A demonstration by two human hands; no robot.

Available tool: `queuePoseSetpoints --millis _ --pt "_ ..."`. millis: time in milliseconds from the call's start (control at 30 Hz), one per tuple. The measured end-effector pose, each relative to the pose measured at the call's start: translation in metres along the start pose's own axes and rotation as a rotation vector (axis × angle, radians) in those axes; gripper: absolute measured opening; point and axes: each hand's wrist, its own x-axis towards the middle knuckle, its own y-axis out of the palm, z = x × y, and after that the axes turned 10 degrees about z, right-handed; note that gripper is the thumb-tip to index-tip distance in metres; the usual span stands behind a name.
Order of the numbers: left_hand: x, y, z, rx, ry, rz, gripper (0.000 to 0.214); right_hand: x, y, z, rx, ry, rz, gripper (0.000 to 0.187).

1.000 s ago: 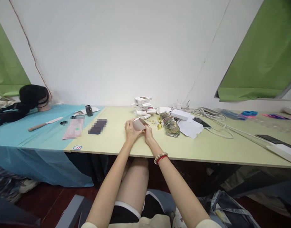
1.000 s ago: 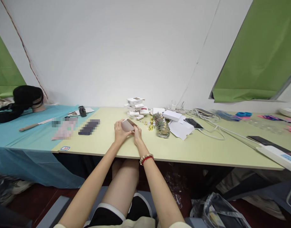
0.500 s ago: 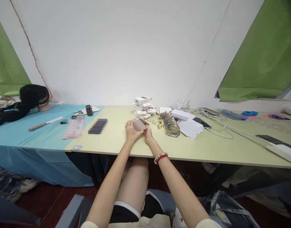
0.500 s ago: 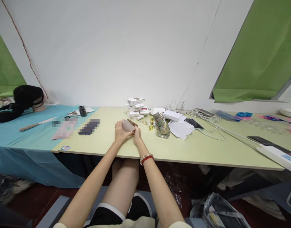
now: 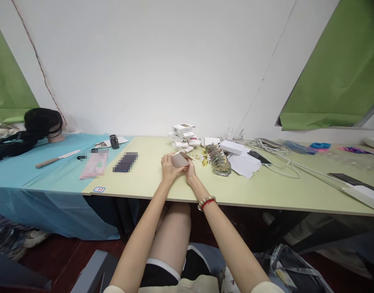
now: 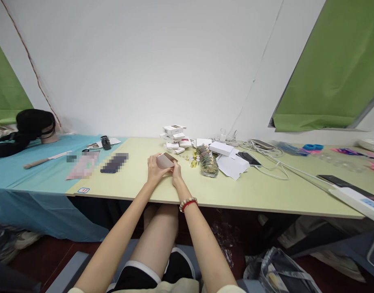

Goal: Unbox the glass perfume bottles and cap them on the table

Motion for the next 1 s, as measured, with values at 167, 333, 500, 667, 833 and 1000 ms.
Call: queuePoseSetpoints --millis 167,333,500,667,833,1000 --pt "0.0006 -0.0035 -0.0042 0.005 -0.041 -0.017 0.075 -0.0007 -0.0001 0.0016 -0.014 0.007 0.001 0.027" --pt "-0.0011 -0.0046 -0.0056 0.065 -0.039 -0.033 0.072 0.0006 -0.0008 0.0007 -0.020 0.004 -0.011 0.024" --pt "-0.0022 -0.0049 -0.0062 0.094 -0.048 -0.033 0.071 0.0009 -0.0014 -0.0002 -0.017 0.001 -0.024 0.022" --pt "-0.0016 -0.0057 -0.0066 0.073 -0.058 -0.013 0.071 0.0006 -0.0016 0.0000 -0.016 -0.002 -0.026 0.021" --pt "-0.0003 -0.0041 -0.0049 0.025 -0.026 -0.017 0.071 -0.0004 -0.0015 0.0006 -0.013 0.004 -0.003 0.021" --pt "0.0003 -0.0013 -0.0020 0.002 -0.003 -0.023 0.076 0.0010 -0.0021 -0.0005 0.004 -0.003 -0.016 0.023"
